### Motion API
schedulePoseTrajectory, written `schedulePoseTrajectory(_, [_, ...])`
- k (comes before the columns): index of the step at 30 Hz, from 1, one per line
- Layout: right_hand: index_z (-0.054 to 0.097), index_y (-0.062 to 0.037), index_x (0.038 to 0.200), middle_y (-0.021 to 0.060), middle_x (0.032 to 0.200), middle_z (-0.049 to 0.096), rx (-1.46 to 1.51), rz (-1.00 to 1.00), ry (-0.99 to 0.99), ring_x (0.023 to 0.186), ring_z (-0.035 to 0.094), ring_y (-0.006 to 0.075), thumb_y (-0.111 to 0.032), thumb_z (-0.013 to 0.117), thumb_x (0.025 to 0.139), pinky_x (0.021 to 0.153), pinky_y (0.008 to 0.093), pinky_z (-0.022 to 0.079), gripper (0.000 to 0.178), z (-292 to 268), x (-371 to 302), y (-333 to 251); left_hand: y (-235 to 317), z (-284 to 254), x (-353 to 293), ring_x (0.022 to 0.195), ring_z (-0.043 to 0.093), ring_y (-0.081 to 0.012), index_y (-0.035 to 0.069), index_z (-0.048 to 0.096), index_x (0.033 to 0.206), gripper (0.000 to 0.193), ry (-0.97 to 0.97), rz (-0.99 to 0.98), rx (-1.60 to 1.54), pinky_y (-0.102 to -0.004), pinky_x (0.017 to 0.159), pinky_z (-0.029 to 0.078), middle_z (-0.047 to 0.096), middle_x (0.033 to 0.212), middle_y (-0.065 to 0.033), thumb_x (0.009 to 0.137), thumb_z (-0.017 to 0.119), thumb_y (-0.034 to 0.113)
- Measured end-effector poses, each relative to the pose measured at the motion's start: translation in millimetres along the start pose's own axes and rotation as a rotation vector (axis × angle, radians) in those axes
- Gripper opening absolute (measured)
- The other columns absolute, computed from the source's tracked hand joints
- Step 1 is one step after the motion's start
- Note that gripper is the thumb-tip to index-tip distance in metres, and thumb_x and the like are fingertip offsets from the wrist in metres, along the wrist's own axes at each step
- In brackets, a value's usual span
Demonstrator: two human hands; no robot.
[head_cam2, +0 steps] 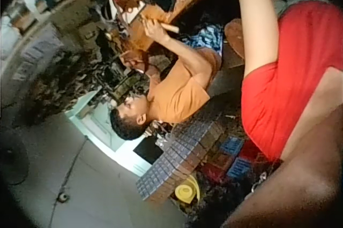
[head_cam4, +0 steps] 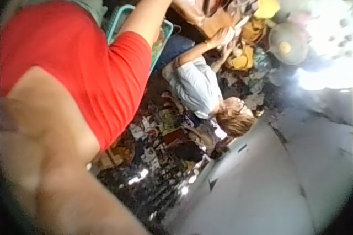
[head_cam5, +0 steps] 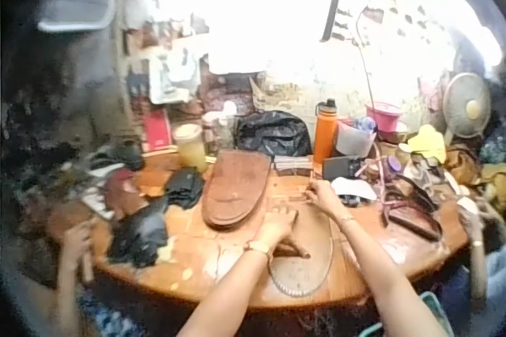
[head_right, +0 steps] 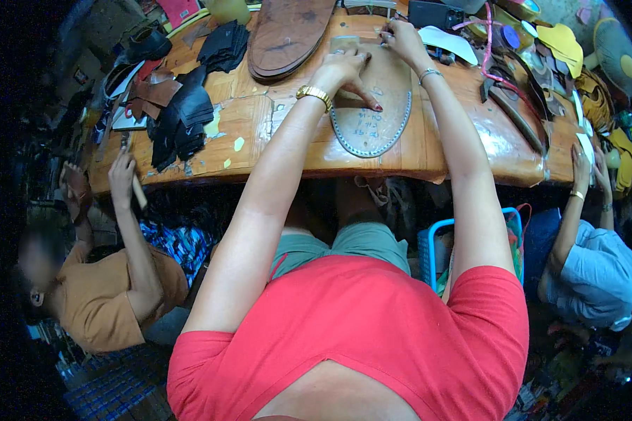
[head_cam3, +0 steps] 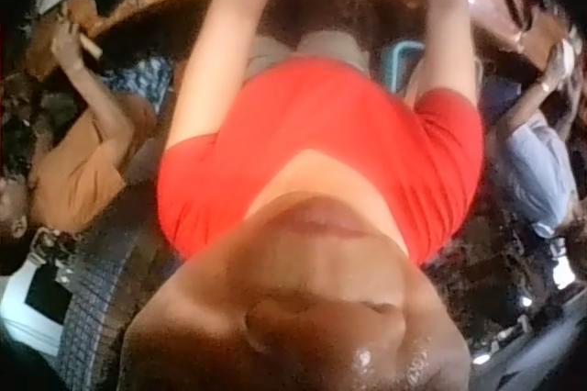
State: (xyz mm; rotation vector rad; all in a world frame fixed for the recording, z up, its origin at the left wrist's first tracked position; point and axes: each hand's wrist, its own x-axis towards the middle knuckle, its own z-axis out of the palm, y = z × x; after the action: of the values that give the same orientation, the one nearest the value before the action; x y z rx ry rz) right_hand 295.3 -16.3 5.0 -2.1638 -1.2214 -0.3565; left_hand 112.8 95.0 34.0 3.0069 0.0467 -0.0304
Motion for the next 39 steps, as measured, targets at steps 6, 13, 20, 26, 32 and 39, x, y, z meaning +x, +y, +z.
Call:
schedulePoseTrajectory(6, [0.066,-0.0012,0.088,0.0201,0.083,0.065,-0.009,0.089,0.051,0.079,0.063,0.0356,-0.021,0.064,0.082,0.070,0.0431,0.049,0.021,12,11,8,3,-7,-3,0.122,0.045,-0.0346,0.005,0.047,0.127,0.120,-0.028,-0.001,-0.006,-0.0400,0.100,0.039,0.045,0.133,-0.0184,0.031,0.078,0.071])
schedulePoseTrajectory(13, [0.067,-0.0009,0.088,0.0153,0.081,0.068,0.048,0.149,0.184,0.072,0.066,0.0294,-0.020,0.064,0.083,0.065,0.0381,0.052,0.020,20,13,25,5,-8,-3,0.123,0.045,-0.0328,0.006,0.046,0.130,0.123,-0.031,0.008,-0.005,-0.0403,0.100,0.039,0.044,0.135,-0.0167,0.031,0.078,0.071])
schedulePoseTrajectory(20, [0.065,0.0040,0.086,0.0106,0.073,0.067,0.739,0.327,0.434,0.056,0.063,0.0122,-0.020,0.061,0.089,0.047,0.0230,0.052,0.025,-20,-19,7,1,-2,3,0.128,0.040,-0.0305,0.008,0.040,0.136,0.131,-0.062,-0.032,0.014,-0.0390,0.104,0.036,0.038,0.141,-0.0150,0.029,0.076,0.073])
schedulePoseTrajectory(26, [0.061,-0.0001,0.085,0.0032,0.065,0.060,0.714,0.327,0.312,0.049,0.054,0.0067,-0.022,0.058,0.092,0.042,0.0210,0.044,0.023,-53,-105,-27,6,-8,1,0.133,0.034,-0.0285,0.008,0.035,0.140,0.135,-0.125,-0.046,0.042,-0.0390,0.108,0.031,0.031,0.146,-0.0140,0.029,0.075,0.075])
schedulePoseTrajectory(32, [0.056,-0.0020,0.081,0.0024,0.064,0.058,0.709,0.379,0.262,0.048,0.051,0.0054,-0.021,0.056,0.093,0.043,0.0202,0.040,0.022,-46,-150,-43,1,0,10,0.136,0.028,-0.0279,0.009,0.033,0.141,0.135,-0.141,-0.045,0.019,-0.0412,0.110,0.026,0.026,0.148,-0.0138,0.030,0.076,0.074])
schedulePoseTrajectory(39, [0.060,-0.0003,0.085,0.0035,0.066,0.060,0.642,0.344,0.223,0.052,0.054,0.0064,-0.020,0.056,0.093,0.046,0.0215,0.042,0.021,-46,-151,-47,9,-9,4,0.133,0.033,-0.0283,0.011,0.034,0.140,0.135,-0.163,-0.089,0.024,-0.0427,0.109,0.027,0.030,0.147,-0.0125,0.028,0.077,0.072])
